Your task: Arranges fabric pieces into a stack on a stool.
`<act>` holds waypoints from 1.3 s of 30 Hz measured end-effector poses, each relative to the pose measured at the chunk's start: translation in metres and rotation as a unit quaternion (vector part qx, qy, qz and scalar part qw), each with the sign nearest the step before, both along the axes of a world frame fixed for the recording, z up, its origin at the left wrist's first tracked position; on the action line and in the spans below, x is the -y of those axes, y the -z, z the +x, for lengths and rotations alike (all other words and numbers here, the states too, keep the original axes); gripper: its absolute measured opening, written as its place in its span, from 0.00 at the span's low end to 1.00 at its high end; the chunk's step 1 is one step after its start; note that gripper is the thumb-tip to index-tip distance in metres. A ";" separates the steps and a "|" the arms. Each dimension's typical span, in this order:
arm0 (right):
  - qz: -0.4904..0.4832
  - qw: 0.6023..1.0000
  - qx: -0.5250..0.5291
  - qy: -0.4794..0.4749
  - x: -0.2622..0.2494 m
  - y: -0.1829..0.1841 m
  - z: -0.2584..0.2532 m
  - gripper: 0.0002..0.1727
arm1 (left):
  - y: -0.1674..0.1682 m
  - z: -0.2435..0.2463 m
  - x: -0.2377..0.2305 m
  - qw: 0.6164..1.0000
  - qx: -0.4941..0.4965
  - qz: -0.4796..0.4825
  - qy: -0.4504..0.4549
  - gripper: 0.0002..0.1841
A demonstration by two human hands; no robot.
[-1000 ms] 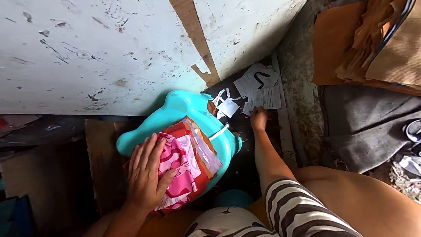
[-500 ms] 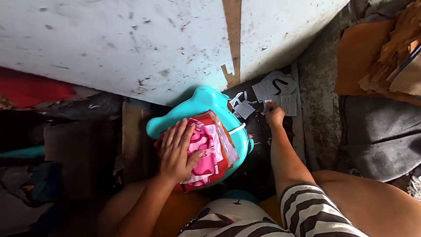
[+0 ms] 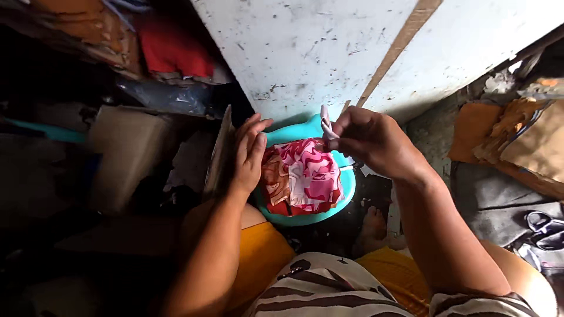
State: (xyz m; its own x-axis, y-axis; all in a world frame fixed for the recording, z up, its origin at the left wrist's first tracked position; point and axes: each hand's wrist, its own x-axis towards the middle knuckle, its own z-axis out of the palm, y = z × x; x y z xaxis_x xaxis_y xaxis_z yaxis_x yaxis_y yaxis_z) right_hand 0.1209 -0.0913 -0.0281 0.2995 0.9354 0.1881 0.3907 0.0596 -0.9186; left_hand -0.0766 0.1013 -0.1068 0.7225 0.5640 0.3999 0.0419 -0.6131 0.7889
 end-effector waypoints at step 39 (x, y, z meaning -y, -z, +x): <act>-0.011 0.966 0.255 0.050 -0.019 -0.019 -0.043 0.05 | -0.019 0.011 0.023 0.967 0.022 -0.141 0.211 0.06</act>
